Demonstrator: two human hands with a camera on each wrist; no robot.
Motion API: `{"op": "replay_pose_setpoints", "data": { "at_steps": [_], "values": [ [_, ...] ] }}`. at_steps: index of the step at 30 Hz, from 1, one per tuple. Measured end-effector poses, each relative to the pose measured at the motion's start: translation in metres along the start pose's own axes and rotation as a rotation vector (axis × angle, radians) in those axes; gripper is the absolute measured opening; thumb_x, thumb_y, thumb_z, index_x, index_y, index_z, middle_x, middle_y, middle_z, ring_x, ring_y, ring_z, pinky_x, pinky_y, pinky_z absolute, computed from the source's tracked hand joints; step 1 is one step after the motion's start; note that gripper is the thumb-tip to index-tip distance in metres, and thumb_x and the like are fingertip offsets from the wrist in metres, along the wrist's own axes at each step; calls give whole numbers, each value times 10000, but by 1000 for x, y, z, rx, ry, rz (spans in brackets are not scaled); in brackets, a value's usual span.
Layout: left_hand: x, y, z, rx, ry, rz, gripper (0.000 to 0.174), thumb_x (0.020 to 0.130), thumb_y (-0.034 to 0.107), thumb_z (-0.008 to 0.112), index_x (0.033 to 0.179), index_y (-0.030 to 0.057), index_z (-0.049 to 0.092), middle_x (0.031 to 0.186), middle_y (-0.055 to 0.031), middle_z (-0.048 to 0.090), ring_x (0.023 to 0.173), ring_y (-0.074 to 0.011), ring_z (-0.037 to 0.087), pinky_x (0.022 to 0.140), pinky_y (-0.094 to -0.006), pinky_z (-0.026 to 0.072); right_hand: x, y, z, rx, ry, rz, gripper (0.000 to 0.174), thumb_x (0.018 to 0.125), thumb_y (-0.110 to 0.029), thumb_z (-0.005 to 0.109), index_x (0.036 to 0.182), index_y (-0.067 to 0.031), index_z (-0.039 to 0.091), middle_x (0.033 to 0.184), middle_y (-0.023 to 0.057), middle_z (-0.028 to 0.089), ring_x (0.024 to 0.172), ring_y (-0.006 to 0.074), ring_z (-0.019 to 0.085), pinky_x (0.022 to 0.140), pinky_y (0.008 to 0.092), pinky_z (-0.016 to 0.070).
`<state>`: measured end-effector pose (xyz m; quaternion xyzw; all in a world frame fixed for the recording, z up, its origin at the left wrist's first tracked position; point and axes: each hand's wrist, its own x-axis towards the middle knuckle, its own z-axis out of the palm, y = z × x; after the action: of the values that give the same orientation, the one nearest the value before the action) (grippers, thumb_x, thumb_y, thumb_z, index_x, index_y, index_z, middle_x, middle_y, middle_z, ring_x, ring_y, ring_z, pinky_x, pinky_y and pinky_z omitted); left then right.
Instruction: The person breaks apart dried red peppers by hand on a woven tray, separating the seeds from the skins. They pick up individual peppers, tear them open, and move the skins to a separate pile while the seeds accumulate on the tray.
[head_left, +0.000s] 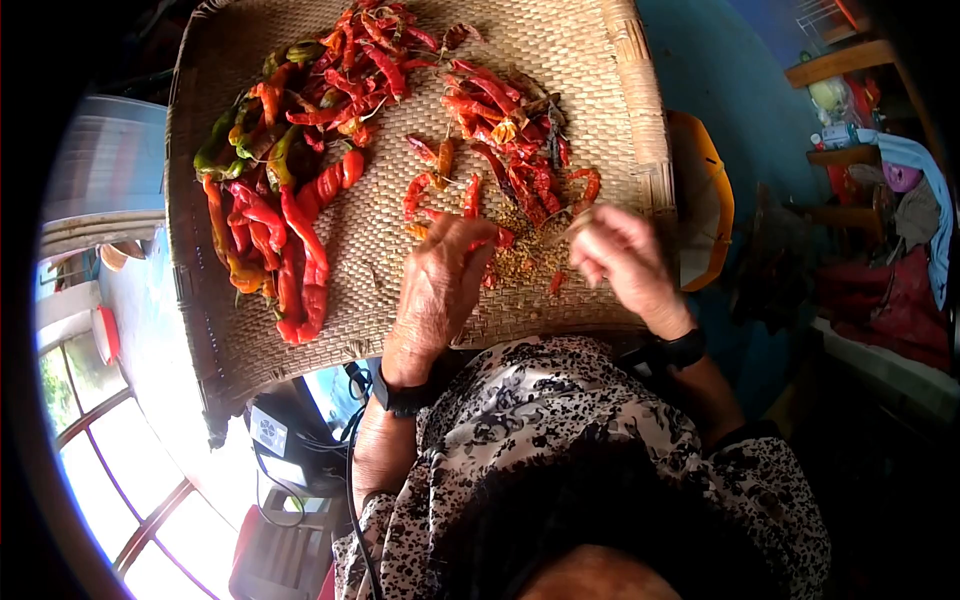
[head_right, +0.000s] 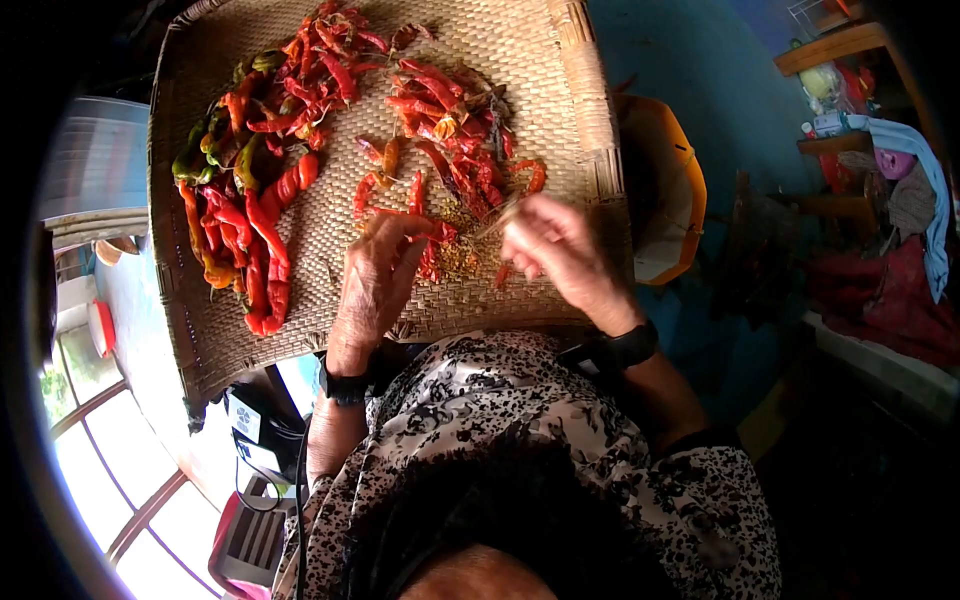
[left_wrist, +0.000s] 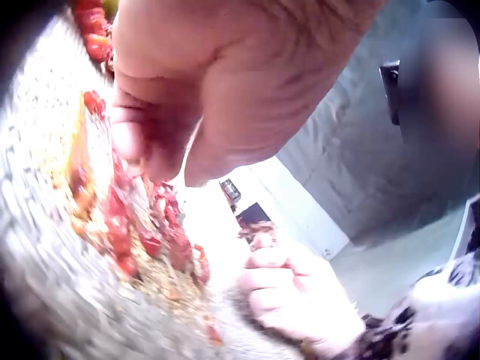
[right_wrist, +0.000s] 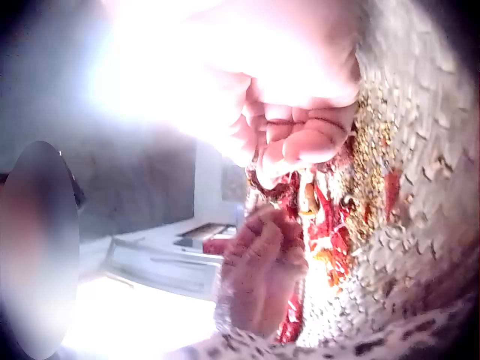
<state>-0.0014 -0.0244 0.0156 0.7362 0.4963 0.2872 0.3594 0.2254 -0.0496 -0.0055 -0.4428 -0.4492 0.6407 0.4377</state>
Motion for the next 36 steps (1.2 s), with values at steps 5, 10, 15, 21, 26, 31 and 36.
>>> {"op": "replay_pose_setpoints", "data": {
  "at_steps": [5,10,15,21,26,31,36],
  "values": [
    [6,-20,-3,464,80,144,214,794,14,570,994,82,604,916,-96,527,814,-277,598,634,-369,513,-2,-7,-49,969,105,-299,330,952,-366,506,995,-48,586,723,17,545,620,103,474,514,244,397],
    [5,-26,4,569,52,129,164,806,33,554,961,75,587,906,-91,498,836,-268,578,642,-376,507,-5,-6,-38,569,254,-244,304,949,-322,522,1074,-57,600,710,10,543,605,93,478,509,241,402],
    [7,-31,2,566,57,150,126,804,43,541,924,69,567,896,-94,514,844,-276,579,633,-372,509,14,11,11,-406,21,-331,96,907,-132,578,963,-65,618,698,2,546,545,72,487,426,205,401],
    [6,-25,0,567,-5,150,160,780,27,543,935,64,538,838,-91,542,834,-284,590,621,-381,511,36,13,49,-1001,10,-526,263,795,-55,668,1033,-3,570,852,122,540,673,250,598,604,337,524],
    [3,-25,3,517,-10,154,218,765,9,553,974,63,525,845,-92,548,806,-290,595,624,-382,512,41,18,51,-1156,27,-488,256,790,-36,628,1036,0,568,825,119,539,702,266,607,612,351,518],
    [3,-26,6,509,47,106,200,790,16,577,982,61,546,860,-114,538,806,-303,593,629,-394,506,45,17,49,-1238,38,-499,141,781,-16,598,916,-14,556,757,102,544,699,275,610,585,359,504],
    [3,-17,2,300,189,109,158,808,34,609,957,58,564,911,-125,556,799,-318,600,636,-397,498,44,25,35,-944,133,-504,170,763,-1,658,734,-46,496,604,67,532,488,174,536,391,327,430]
  ]
}}
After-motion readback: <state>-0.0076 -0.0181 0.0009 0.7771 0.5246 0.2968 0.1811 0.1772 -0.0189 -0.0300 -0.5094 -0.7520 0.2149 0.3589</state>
